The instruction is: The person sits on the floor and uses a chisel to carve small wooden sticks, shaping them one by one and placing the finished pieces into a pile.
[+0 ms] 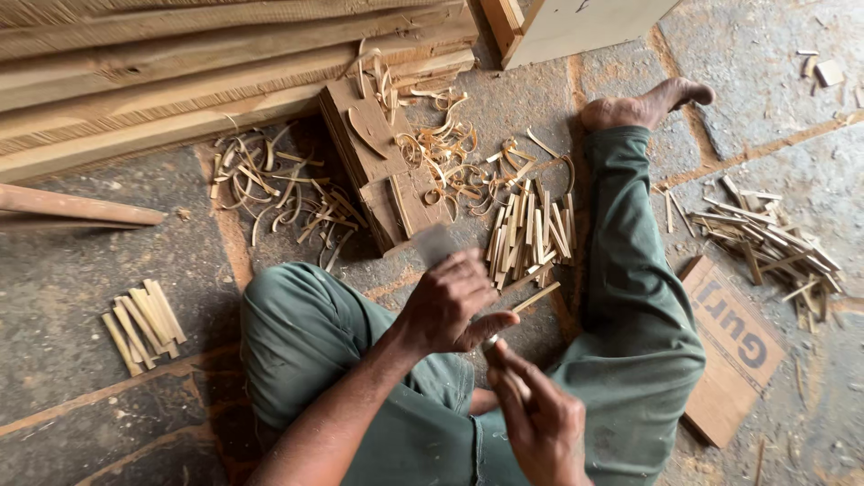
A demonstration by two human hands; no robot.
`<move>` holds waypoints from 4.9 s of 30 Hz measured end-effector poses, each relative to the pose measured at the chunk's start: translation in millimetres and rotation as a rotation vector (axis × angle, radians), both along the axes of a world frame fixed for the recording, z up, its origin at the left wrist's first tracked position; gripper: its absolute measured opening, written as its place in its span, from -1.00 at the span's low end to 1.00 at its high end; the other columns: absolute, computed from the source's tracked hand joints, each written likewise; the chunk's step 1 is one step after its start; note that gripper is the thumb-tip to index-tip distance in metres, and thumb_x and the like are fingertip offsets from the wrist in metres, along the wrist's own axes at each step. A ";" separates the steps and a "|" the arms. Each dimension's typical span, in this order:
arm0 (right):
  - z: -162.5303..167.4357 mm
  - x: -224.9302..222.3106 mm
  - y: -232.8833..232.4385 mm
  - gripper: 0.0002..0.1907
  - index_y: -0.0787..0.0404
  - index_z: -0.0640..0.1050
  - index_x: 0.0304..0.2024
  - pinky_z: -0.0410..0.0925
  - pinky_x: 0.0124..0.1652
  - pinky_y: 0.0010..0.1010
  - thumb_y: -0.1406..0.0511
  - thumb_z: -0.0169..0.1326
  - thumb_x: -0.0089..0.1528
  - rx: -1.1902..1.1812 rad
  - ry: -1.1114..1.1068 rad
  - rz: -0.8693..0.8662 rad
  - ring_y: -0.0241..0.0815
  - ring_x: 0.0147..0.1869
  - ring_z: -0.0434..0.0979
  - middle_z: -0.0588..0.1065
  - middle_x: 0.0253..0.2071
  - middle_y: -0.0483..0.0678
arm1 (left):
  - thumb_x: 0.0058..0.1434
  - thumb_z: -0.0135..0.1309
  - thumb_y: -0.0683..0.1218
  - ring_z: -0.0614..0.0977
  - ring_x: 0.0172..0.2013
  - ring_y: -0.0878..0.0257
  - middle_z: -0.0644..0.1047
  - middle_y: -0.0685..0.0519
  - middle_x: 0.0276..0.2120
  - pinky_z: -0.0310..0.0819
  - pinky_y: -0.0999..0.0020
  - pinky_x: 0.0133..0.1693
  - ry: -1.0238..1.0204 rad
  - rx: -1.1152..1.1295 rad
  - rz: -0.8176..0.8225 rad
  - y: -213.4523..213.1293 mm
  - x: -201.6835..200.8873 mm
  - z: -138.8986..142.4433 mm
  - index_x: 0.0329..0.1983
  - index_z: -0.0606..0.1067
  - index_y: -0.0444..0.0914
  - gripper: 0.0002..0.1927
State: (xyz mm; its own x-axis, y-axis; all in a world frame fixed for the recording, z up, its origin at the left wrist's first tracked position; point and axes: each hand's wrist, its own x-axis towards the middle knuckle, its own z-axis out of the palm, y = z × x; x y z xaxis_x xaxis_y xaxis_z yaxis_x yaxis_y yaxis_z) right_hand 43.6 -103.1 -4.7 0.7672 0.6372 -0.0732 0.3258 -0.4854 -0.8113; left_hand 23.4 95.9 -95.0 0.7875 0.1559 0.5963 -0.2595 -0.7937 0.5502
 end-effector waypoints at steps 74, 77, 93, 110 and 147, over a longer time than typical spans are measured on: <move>-57.5 11.6 91.9 -0.84 0.21 0.62 -0.07 0.08 -0.71 -0.38 0.36 0.11 0.32 -0.044 -0.201 0.130 -0.37 -0.78 0.28 0.34 -0.79 -0.03 | 0.24 -0.61 0.62 0.38 0.36 -0.11 0.39 -0.18 0.35 0.13 -0.11 0.32 0.351 -0.068 0.043 96.0 43.0 -69.7 0.09 0.60 -0.19 0.04; -54.8 17.9 102.2 -0.83 0.20 0.62 -0.06 0.03 -0.74 -0.39 0.35 0.11 0.31 -0.034 -0.190 0.119 -0.42 -0.81 0.29 0.38 -0.82 -0.11 | 0.28 -0.64 0.59 0.39 0.37 -0.10 0.39 -0.16 0.36 0.18 -0.03 0.33 0.291 -0.063 0.038 100.8 46.9 -69.2 0.08 0.59 -0.18 0.01; -61.3 18.1 88.2 -0.70 0.14 0.69 0.04 0.05 -0.60 -0.51 0.24 0.20 0.28 0.018 0.166 -0.149 -0.48 -0.62 0.27 0.36 -0.73 -0.19 | 0.13 0.28 0.03 0.58 -0.20 -0.03 0.57 -0.21 -0.14 0.53 0.12 -0.23 0.114 -0.030 0.863 144.9 -11.0 -22.4 -0.03 0.53 -0.31 -0.57; -11.0 -6.2 11.7 -0.69 0.13 0.69 0.01 0.11 -0.66 -0.56 0.37 0.22 0.20 -0.057 -0.135 -0.116 -0.57 -0.64 0.31 0.59 -0.53 -0.09 | 0.43 -0.19 0.34 0.68 -0.12 0.04 0.62 -0.07 -0.26 0.53 0.00 0.16 -0.264 -0.005 0.149 17.2 -5.6 6.5 -0.20 0.57 -0.26 -0.38; -22.0 -25.7 24.5 -0.89 0.27 0.64 -0.20 0.08 -0.67 -0.52 0.40 0.21 0.21 -0.108 -0.061 -0.040 -0.51 -0.70 0.18 0.38 -0.72 -0.01 | 0.15 -0.03 0.06 0.42 0.34 -0.13 0.45 -0.27 0.28 0.14 -0.05 0.40 0.341 0.001 -0.170 14.9 -2.1 -26.9 0.11 0.55 -0.37 -0.44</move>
